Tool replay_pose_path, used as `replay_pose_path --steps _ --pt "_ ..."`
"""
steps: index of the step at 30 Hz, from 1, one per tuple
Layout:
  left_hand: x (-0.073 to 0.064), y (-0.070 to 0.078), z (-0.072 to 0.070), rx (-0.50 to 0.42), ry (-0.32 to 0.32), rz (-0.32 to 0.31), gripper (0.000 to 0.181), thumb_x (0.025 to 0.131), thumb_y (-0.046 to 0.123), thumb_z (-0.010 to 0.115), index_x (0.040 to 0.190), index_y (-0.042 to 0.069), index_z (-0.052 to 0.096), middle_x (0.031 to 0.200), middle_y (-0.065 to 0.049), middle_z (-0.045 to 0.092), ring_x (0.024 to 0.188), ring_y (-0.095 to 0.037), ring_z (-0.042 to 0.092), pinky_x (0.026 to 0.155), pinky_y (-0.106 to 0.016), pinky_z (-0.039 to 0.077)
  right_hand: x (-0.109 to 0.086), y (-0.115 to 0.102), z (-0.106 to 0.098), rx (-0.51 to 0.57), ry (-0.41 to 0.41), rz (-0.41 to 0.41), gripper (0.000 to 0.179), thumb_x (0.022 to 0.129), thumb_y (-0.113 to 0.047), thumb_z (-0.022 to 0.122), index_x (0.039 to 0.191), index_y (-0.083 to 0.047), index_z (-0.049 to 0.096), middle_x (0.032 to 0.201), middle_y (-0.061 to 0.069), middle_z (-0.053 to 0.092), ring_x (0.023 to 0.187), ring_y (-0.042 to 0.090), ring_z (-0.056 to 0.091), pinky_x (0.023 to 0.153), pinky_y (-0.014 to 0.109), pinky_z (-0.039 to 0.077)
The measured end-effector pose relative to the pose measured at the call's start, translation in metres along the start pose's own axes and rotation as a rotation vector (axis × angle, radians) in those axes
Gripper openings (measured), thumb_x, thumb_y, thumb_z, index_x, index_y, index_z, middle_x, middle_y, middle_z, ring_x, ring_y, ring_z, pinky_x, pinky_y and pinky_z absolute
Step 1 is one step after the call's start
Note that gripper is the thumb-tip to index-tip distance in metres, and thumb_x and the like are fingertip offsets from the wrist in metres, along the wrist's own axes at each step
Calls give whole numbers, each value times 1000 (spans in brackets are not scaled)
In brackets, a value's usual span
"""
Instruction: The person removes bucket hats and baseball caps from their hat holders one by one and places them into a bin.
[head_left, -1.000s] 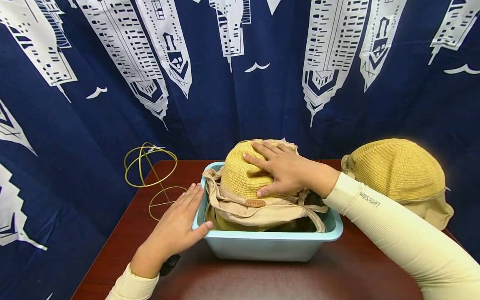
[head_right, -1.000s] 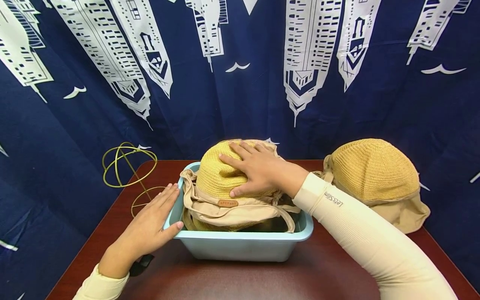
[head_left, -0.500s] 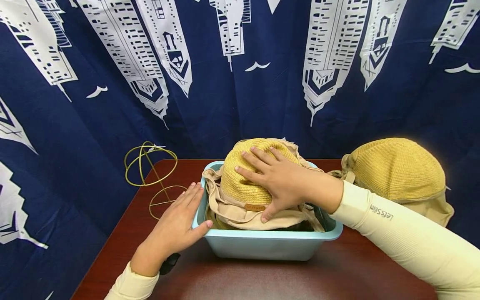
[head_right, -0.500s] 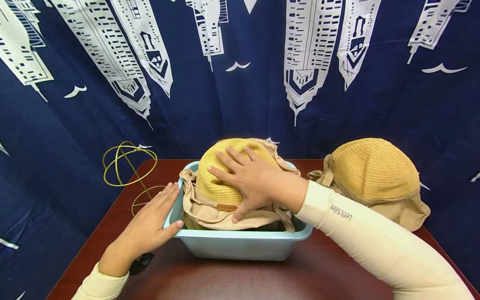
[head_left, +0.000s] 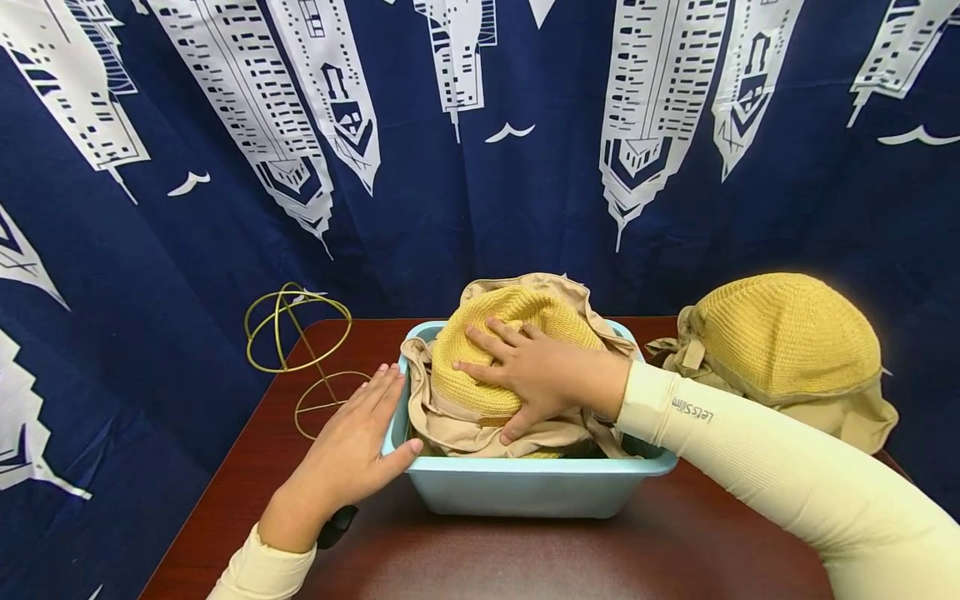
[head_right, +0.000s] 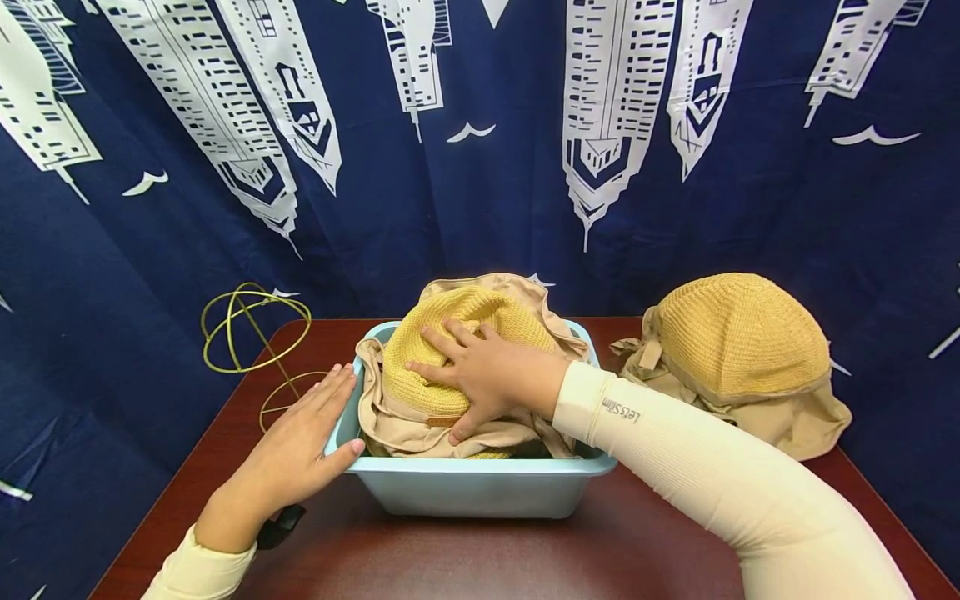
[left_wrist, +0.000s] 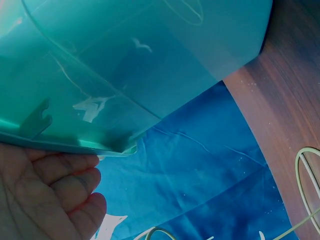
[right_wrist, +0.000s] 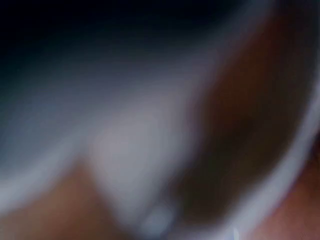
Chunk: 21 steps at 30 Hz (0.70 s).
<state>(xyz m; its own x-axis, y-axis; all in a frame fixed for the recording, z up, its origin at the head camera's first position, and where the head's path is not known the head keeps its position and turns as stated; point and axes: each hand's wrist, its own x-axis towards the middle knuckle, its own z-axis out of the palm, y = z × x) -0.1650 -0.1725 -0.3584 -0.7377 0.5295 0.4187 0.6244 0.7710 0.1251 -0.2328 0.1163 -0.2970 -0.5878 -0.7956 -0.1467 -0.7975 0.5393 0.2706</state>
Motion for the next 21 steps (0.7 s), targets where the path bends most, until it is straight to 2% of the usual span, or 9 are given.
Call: replay_pose_path --steps 3,7,10,14,17,21 --pt "1 0 -1 8 1 -2 83 91 51 57 147 -8 40 155 -21 36 147 -32 26 115 -51 28 3 -7 5 31 -75 0 104 80 -81 53 161 -29 13 165 15 -1 148 45 7 112 61 26" --pt "0 -1 -2 11 -1 -13 83 91 51 57 146 -8 41 154 -20 37 147 -31 26 115 -51 28 4 -13 4 50 -76 0 101 81 -77 57 160 -26 19 165 16 6 147 46 13 114 55 26" --pt "0 -1 -1 9 2 -15 83 91 52 57 147 -8 41 154 -19 37 147 -31 26 115 -50 28 -1 -13 -7 105 -67 12 102 80 -74 62 160 -25 22 165 15 11 147 44 13 116 52 24" --pt "0 0 1 4 9 -2 82 91 51 57 146 -8 41 154 -20 38 146 -32 28 115 -50 29 -17 -11 -33 236 -68 26 101 79 -67 70 158 -21 28 164 14 13 149 39 11 118 52 19" --pt "-1 0 2 3 16 9 82 91 51 58 145 -9 42 153 -21 39 145 -34 30 114 -51 29 -28 -5 -57 297 -8 35 95 81 -59 73 157 -19 32 163 14 20 148 34 19 117 51 22" --pt "0 1 1 8 28 11 83 91 51 58 145 -10 42 152 -22 39 144 -34 31 115 -51 29 -30 14 -77 295 146 84 86 85 -54 72 155 -18 37 159 14 29 146 33 27 116 52 26"
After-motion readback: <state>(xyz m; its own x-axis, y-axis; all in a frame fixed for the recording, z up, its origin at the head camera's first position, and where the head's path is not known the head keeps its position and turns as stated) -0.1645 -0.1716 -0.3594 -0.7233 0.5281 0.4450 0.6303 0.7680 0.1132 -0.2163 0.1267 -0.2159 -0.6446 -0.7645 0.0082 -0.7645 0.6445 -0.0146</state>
